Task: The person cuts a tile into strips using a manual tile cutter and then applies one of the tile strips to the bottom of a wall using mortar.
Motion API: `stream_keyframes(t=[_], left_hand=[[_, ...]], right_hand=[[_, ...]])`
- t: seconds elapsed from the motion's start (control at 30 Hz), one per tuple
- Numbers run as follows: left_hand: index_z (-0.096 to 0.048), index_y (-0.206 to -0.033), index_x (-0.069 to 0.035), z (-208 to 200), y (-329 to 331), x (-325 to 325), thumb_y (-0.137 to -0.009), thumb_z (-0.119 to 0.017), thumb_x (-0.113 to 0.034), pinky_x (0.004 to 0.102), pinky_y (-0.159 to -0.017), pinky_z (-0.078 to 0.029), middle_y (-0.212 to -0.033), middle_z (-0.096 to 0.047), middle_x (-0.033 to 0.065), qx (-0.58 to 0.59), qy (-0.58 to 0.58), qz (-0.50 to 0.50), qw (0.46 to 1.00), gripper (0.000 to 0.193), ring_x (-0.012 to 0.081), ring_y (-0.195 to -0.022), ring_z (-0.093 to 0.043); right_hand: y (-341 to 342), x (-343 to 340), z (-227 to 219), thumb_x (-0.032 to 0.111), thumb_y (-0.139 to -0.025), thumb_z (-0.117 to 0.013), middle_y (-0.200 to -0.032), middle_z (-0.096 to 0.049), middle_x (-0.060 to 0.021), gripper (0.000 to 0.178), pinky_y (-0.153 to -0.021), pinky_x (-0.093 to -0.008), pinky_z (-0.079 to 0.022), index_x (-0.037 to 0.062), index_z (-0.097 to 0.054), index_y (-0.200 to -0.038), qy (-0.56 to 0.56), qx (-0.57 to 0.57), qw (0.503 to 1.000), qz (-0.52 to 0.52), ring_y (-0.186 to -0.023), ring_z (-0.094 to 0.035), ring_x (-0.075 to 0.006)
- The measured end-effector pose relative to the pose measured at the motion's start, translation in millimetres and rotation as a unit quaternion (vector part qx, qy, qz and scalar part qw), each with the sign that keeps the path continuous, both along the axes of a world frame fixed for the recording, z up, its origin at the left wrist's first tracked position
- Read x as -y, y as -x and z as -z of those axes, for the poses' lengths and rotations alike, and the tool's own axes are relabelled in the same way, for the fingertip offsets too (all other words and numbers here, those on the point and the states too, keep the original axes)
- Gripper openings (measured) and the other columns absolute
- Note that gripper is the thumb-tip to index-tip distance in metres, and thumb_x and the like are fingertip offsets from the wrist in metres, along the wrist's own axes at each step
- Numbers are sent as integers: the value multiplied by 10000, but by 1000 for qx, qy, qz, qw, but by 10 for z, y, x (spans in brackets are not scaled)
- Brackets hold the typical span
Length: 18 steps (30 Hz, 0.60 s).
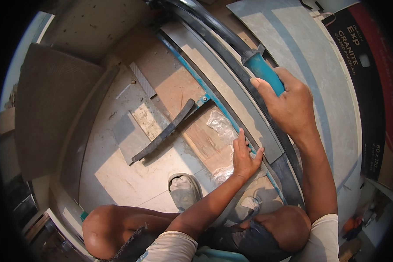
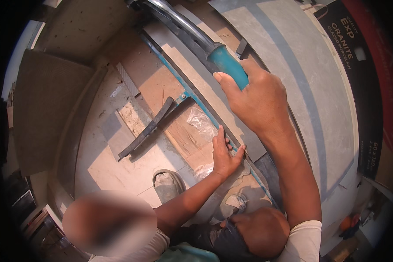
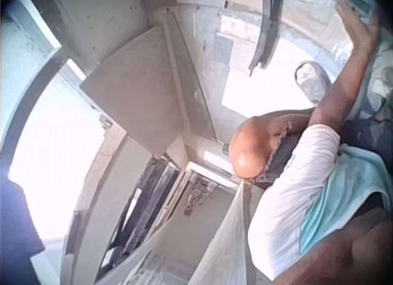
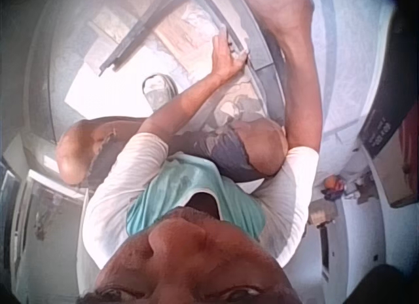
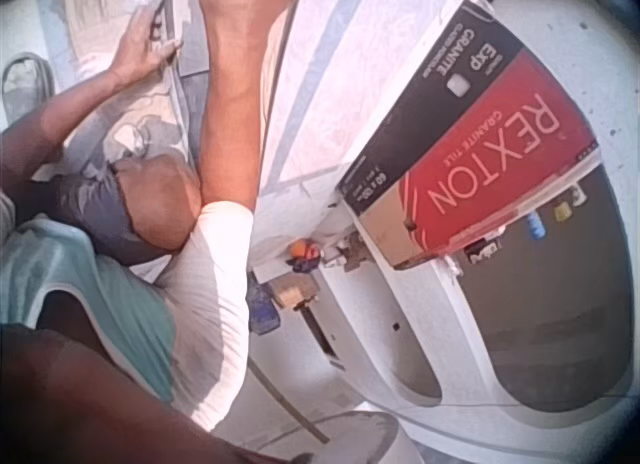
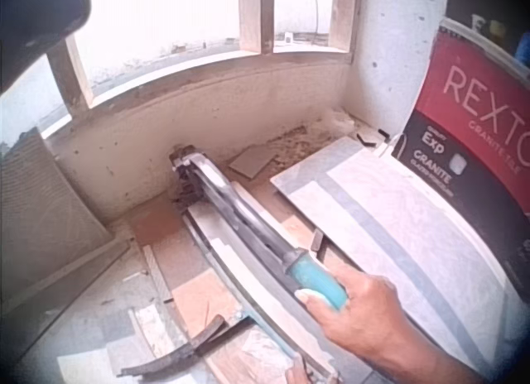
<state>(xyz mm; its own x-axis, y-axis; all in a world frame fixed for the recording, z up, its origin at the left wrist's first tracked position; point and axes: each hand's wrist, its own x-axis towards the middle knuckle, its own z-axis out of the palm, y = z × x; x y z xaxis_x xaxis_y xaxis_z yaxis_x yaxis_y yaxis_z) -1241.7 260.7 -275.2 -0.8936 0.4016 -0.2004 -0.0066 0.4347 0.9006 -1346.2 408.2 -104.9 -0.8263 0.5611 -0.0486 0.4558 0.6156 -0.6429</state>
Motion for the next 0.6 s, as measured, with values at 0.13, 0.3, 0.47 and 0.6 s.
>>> stream_keyframes(t=[0.13, 0.3, 0.47, 0.6], left_hand=[[-196, -1488, 23, 6, 2, 6, -726, -787, -140, 304, -682, -479, -991, -416, 124, 4, -2, 3, 1000, 979, 200, -789, -466], [-188, -1491, 21, 11, 4, 4, -724, -785, -133, 308, -687, -480, -995, -412, 126, 11, 5, 6, 1000, 984, 201, -793, -466], [-186, -1493, 18, -23, -28, 29, -723, -785, -133, 309, -686, -479, -988, -417, 125, 20, -9, 9, 1000, 987, 203, -788, -467], [-182, -1496, 14, -5, 35, -7, -724, -786, -135, 310, -686, -478, -985, -423, 127, -3, -14, 9, 1000, 992, 206, -784, -471]], right_hand=[[70, -4, -12, 348, -854, -704, -629, -604, -81, 389, -534, -284, -449, -25, -677, -962, 5, 7, 1000, -2, -552, -578, -143], [97, -8, 3, 383, -852, -673, -683, -660, -201, 426, -618, -402, -525, -34, -674, -940, -7, -8, 1000, -4, -626, -679, -317], [180, -1, 115, 393, -857, -669, -683, -658, -206, 450, -618, -403, -528, -45, -666, -959, -15, 59, 998, -13, -629, -679, -325], [189, 28, 273, 398, -858, -670, -679, -654, -209, 457, -606, -399, -524, -46, -659, -963, 8, 41, 999, -7, -626, -678, -329]])
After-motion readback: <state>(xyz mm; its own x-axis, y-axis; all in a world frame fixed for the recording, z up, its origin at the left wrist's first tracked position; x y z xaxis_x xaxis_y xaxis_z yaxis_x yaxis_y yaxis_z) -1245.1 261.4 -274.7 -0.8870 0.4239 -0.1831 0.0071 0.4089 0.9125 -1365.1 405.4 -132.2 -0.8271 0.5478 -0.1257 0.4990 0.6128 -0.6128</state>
